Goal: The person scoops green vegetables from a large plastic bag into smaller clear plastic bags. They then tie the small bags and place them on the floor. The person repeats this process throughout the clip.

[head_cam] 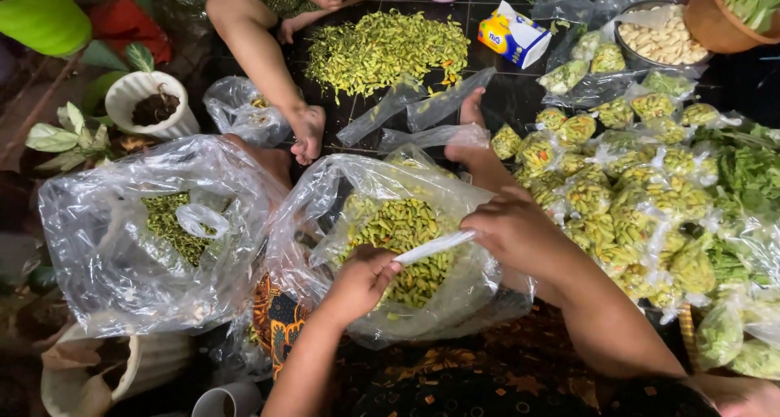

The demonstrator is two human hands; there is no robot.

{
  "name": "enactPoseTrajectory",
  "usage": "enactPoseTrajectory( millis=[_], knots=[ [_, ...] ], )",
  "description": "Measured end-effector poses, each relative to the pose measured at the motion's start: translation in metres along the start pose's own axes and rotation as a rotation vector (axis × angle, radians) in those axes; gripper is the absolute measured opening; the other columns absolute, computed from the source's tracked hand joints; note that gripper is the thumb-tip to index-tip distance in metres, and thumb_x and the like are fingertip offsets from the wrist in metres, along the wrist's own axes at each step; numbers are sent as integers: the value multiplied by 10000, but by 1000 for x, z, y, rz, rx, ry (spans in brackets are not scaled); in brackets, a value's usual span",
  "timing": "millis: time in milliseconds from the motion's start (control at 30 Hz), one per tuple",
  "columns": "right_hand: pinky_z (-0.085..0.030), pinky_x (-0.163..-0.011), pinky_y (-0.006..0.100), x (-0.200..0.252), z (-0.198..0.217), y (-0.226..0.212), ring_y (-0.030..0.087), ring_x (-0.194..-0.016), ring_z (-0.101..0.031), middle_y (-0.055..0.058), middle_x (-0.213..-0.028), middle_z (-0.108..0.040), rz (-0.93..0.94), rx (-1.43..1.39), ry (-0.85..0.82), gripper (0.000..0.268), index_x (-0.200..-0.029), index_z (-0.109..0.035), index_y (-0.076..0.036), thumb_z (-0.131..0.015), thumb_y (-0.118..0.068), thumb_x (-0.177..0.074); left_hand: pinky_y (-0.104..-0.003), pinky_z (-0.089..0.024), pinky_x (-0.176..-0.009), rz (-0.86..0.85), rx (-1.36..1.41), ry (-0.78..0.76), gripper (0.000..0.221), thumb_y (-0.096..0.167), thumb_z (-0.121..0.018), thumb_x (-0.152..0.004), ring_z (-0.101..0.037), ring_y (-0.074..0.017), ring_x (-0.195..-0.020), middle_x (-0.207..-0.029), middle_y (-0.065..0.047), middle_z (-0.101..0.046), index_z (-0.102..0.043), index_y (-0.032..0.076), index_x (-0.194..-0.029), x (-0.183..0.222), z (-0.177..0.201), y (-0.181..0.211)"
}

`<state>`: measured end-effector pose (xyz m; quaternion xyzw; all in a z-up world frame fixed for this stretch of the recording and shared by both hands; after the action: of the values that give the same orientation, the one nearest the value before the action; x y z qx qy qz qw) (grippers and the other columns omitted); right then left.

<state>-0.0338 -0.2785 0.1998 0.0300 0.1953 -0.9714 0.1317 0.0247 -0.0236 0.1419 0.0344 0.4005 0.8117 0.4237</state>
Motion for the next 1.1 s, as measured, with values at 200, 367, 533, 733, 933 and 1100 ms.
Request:
enactPoseTrajectory(
  millis=[200, 367, 533, 733, 933, 1100],
  knots=[
    [-369, -1166, 572, 28, 58, -40, 246, -1086, -621, 29, -1104, -670, 24, 62, 639, 230, -1198, -708, -137, -584, -150, -1005, -437, -596, -782, 100, -105, 32, 189, 272, -629, -992, -746, -331, -814, -755, -72, -753, -776, 157, -964, 6, -25, -33],
    [-257, -1156, 643, 3, -36, -83, 306, -1062, -655, 102, -1115, -668, 293, 148, 264, 578, -1283, -621, -104, -829, -239, -760, -543, -546, -905, -18, -84, -100, 113, 194, -634, -948, -712, -389, -879, -836, -132, -745, -725, 126, -949, -1, -30, 1],
    [-449, -544, 424, -3, -75, -25, 252, -636, -619, 60, -772, -665, 35, 71, -318, 118, -952, -633, -109, -658, -34, -864, -445, -411, -963, -28, -132, -232, 164, 271, -626, -980, -604, -274, -883, -824, -49, -680, -708, 131, -999, -1, -3, 21],
    [-394, -603, 335, 5, -63, -62, 152, -625, -549, -9, -714, -581, 23, -471, -334, 245, -853, -582, -139, -554, -274, -1056, -400, -576, -799, -100, -588, 213, 157, 237, -719, -929, -608, -243, -938, -975, -53, -692, -757, 123, -1030, 0, 11, 0],
    [-508, -670, 295, -9, -115, -61, 140, -690, -558, 13, -764, -566, 117, -1090, -390, 230, -1135, -674, -58, -476, -161, -1082, -310, -592, -859, -35, 442, 644, 129, 53, -650, -954, -668, -182, -931, -974, -37, -701, -713, 107, -1052, -4, 27, 4],
    [-500, -711, 336, -34, -74, -36, 210, -804, -636, 77, -888, -644, 325, -741, 86, 122, -1030, -691, -36, -583, -93, -1015, -324, -544, -741, -49, 501, 121, 51, 135, -661, -973, -671, -164, -814, -882, -22, -713, -704, 113, -957, -6, 17, 19]
  ],
)
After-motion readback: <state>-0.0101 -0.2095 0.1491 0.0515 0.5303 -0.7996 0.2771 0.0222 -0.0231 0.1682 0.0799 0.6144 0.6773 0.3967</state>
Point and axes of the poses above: each hand's wrist, its own x-axis away from the middle knuckle, its own z-axis out of the back of the hand, y = z × x, the point moved 5 cm from there along -x, towards the middle knuckle
